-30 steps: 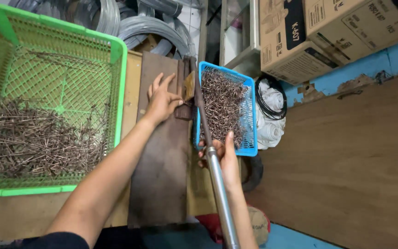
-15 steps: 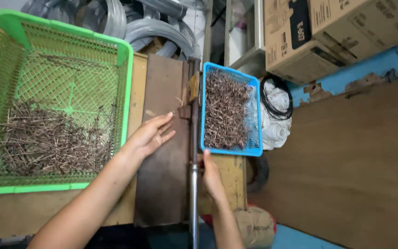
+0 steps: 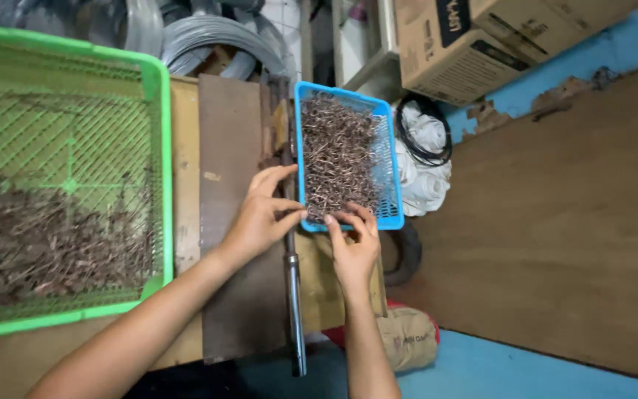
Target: Processing metal pins using a manual lever press
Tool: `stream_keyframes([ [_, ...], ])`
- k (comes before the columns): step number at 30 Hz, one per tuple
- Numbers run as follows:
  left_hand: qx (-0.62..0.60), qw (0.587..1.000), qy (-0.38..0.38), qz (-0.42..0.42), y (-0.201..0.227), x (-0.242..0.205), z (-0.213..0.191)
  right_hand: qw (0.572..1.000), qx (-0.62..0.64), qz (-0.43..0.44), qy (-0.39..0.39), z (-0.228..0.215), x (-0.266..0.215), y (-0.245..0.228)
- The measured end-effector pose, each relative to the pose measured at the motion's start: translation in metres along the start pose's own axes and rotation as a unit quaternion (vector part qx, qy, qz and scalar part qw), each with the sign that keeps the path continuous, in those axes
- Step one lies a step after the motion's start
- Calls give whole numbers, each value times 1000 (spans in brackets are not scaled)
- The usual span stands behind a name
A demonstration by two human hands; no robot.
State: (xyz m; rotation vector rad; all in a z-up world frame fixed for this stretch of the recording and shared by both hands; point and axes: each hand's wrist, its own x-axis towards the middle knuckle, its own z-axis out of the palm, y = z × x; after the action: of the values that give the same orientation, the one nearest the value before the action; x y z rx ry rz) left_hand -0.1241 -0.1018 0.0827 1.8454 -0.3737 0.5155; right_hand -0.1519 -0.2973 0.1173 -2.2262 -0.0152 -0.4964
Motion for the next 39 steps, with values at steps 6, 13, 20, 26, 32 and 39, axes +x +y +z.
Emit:
stream_keyframes([
  [6, 141, 984, -38, 98, -3, 49, 34, 989, -82, -112, 52, -4, 43, 41],
  [13, 139, 989, -28, 39, 18, 107, 28, 982, -128, -69, 119, -3, 133, 85],
  [20, 111, 993, 9, 45, -26, 33, -23, 989, -107, -28, 102, 25, 98, 115],
  [26, 142, 987, 58, -52, -42, -53, -134, 995, -2, -94, 37, 83, 45, 23],
  [32, 339, 921, 47, -184, -94, -142, -237, 962, 90, -242, -89, 186, -17, -83],
  [39, 443, 865, -13, -235, -125, -150, -281, 869, -169, -335, -323, 294, -80, -125],
])
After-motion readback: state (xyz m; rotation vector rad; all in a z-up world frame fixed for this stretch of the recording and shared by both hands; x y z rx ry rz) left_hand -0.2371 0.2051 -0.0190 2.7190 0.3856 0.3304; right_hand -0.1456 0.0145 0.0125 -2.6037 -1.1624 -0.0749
